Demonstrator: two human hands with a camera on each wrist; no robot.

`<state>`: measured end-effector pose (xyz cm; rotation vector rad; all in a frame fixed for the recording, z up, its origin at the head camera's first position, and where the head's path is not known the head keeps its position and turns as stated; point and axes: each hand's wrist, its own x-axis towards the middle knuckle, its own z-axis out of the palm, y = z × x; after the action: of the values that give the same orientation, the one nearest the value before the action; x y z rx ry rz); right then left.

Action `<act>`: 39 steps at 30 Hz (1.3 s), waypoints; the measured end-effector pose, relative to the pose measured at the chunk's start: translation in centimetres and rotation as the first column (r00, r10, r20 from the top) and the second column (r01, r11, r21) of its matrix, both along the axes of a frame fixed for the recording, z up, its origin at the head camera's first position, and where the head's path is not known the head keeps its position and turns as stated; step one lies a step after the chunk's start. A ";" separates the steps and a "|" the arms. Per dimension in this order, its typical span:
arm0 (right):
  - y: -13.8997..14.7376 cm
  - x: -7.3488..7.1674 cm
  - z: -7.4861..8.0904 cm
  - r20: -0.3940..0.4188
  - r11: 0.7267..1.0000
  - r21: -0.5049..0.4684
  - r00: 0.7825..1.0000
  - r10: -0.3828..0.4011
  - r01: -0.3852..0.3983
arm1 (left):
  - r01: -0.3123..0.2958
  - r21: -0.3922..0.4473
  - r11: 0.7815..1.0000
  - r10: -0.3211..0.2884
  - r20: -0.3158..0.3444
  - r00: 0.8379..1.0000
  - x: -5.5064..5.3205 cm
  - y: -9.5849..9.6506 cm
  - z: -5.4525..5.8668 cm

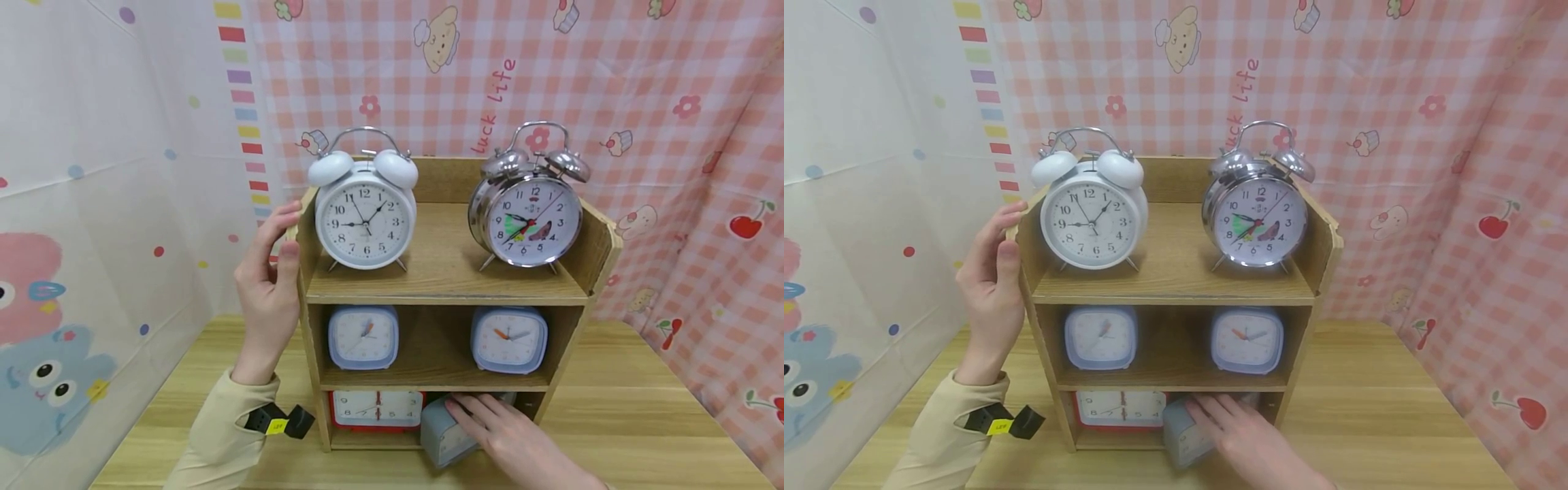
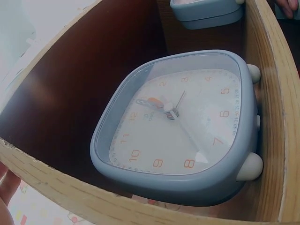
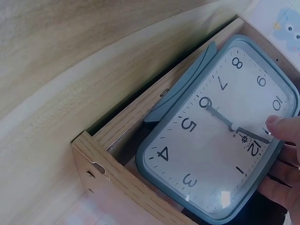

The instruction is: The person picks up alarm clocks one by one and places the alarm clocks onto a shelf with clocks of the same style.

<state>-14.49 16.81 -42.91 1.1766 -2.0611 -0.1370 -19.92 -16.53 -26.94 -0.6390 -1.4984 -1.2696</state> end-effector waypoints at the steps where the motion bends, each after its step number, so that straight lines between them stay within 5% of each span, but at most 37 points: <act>1: 0.1 0.0 0.0 -0.002 1.000 -0.003 1.000 0.001 -0.001 | 0.001 0.000 1.000 -0.001 -0.002 1.000 0.0 0.0 0.0; 39: -0.4 -0.3 -1.2 -0.108 0.988 -0.133 0.990 -0.087 0.072 | -0.001 -0.003 1.000 0.001 -0.005 1.000 -0.1 0.0 -0.1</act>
<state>-14.81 16.39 -44.11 0.9865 -1.9861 -0.1050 -20.00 -16.51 -27.01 -0.6428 -1.4967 -1.2640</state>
